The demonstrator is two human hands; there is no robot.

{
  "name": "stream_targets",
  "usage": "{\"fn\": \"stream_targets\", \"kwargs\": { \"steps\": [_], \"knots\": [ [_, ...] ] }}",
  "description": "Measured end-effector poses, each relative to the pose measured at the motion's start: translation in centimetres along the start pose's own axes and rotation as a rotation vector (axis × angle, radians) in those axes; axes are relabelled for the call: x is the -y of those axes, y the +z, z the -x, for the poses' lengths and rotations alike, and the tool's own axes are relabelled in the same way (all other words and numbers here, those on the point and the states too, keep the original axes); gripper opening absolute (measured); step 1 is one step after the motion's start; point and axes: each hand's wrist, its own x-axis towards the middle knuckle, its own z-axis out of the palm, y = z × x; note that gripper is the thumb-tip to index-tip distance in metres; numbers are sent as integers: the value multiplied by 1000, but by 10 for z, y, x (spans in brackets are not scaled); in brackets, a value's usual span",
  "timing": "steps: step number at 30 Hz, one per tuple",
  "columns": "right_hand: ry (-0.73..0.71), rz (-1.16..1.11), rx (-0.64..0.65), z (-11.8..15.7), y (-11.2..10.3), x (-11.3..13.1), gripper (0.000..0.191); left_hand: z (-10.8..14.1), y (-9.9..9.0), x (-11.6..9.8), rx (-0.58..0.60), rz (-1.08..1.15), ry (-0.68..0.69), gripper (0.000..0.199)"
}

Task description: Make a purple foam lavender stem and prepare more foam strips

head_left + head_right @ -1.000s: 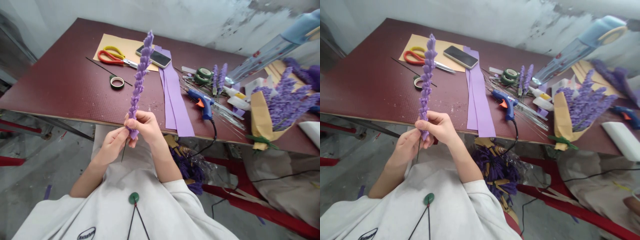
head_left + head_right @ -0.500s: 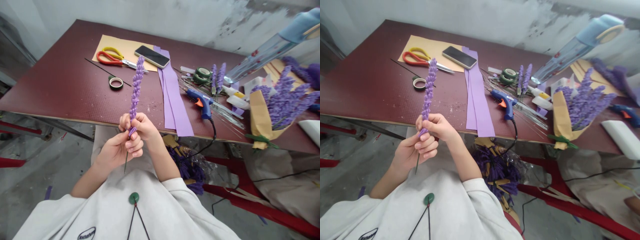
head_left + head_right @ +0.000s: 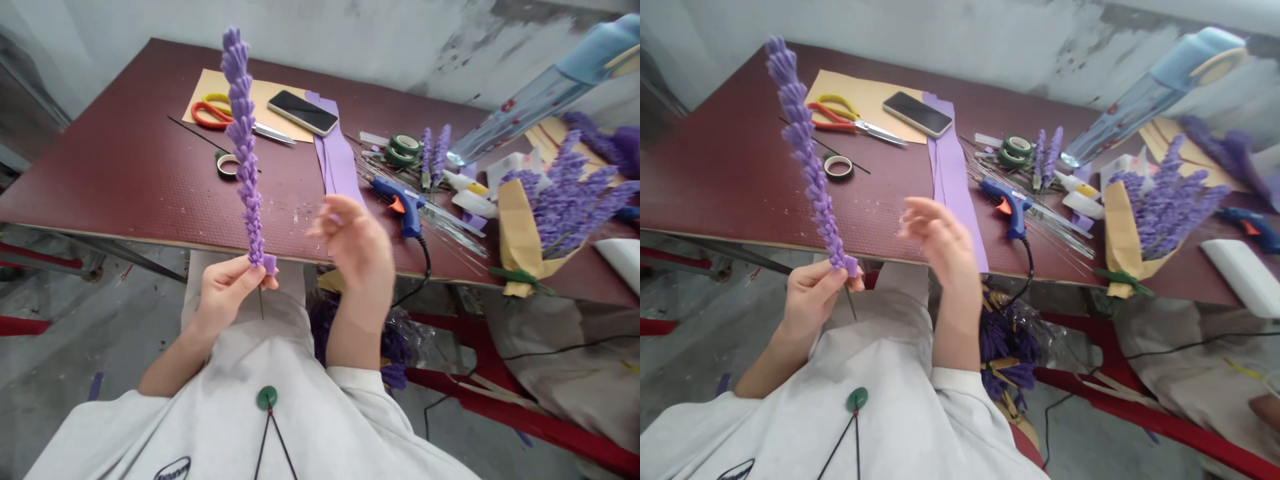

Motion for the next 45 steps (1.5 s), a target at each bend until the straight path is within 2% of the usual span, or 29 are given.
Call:
{"fn": "stream_targets", "kwargs": {
  "steps": [2,4,6,8,13,15,19,22,27,30,34,38,45],
  "knots": [
    [-179,221,-438,3,-26,10,27,0,-2,0,-30,-98,66,13],
    [-255,552,-837,8,-52,16,22,-1,-2,0,-47,-162,102,15],
    [-203,899,-992,12,-72,17,24,-1,-1,-1,-54,-220,122,17],
    [-81,1131,-1034,14,-84,15,32,-2,-1,-3,-59,-276,132,19],
    [394,1365,-1039,2,-90,9,55,0,-1,-6,-80,-359,97,22],
    [519,1405,-1033,-8,-93,7,58,0,-1,-7,-93,-354,76,23],
    [616,1472,-1015,-23,-102,5,63,0,-2,-6,-93,-291,32,23],
    [623,1458,-989,-27,-105,6,55,-1,-2,-5,-83,-262,15,23],
    [580,1441,-1003,-25,-102,8,36,-2,-2,-6,-85,-291,15,21],
    [502,1418,-1003,-23,-100,8,35,-4,-4,-5,-93,-304,33,22],
    [320,1380,-960,-18,-98,9,39,-7,-7,-1,-110,-328,24,24],
    [94,1300,-773,-10,-84,14,44,-11,-8,-1,-111,-385,30,26],
    [-186,1211,-433,4,-37,14,54,-16,-12,-1,-197,-377,16,23]
  ]
}}
